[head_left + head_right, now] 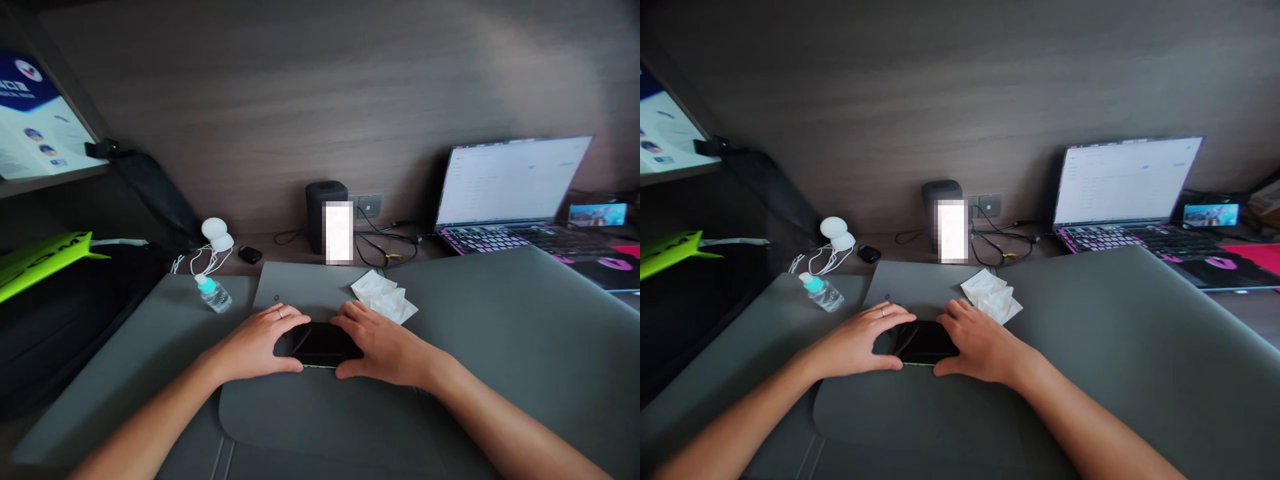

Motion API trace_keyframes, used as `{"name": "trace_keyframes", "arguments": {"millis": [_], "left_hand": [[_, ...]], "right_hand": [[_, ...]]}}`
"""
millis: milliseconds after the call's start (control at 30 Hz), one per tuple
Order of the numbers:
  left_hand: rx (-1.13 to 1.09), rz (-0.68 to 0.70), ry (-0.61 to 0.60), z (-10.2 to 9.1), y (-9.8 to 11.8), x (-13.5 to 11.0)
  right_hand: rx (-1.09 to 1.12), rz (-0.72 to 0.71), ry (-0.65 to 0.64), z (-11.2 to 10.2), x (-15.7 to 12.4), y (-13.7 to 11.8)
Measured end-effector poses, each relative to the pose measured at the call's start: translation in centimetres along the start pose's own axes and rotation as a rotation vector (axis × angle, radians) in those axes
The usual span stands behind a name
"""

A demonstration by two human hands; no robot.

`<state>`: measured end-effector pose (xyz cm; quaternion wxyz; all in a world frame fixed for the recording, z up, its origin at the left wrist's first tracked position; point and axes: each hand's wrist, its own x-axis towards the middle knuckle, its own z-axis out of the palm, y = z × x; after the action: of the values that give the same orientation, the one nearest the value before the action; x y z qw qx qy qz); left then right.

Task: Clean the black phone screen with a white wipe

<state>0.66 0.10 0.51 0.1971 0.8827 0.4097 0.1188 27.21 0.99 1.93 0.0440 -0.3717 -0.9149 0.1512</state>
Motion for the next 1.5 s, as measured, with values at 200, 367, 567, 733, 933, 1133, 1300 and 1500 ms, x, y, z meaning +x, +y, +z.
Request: {"name": "trace_keyframes", "arguments": {"millis": [200,367,567,733,933,1133,1300,1500], "left_hand": [[-0.008,0.005,0.006,0.1,-0.1,0.1],[-0.012,0.004,0.003,0.2,-0.2,0.1],[-0.019,0.004,0.004,0.1,-0.1,0.0],[-0.003,0.023,-0.003,-0.1,0.0,0.1],[-0.007,0.042,-0.002,-0.1,-0.1,0.1],[-0.011,0.038,0.001,0.0,-0.2,0.1],[-0.022,0.030,-0.007,-0.1,0.0,0.1],[-0.020,0.032,-0.010,-0.1,0.0,0.1]], "right_hand": [[-0.038,-0.017,0.017,0.0,-0.1,-0.1],[-0.084,-0.045,0.043,0.1,-0.2,-0.1],[-0.035,-0.055,0.034,0.0,-0.1,0.4],[-0.035,0.046,0.213,-0.6,0.2,2.6],[-0.170,0.344,0.258,-0.4,0.2,6.0],[-0.142,0.356,0.179,-0.1,0.4,6.9],[-0.109,0.343,0.167,-0.4,0.6,6.7],[-0.070,0.333,0.197,-0.9,0.5,6.4]]}}
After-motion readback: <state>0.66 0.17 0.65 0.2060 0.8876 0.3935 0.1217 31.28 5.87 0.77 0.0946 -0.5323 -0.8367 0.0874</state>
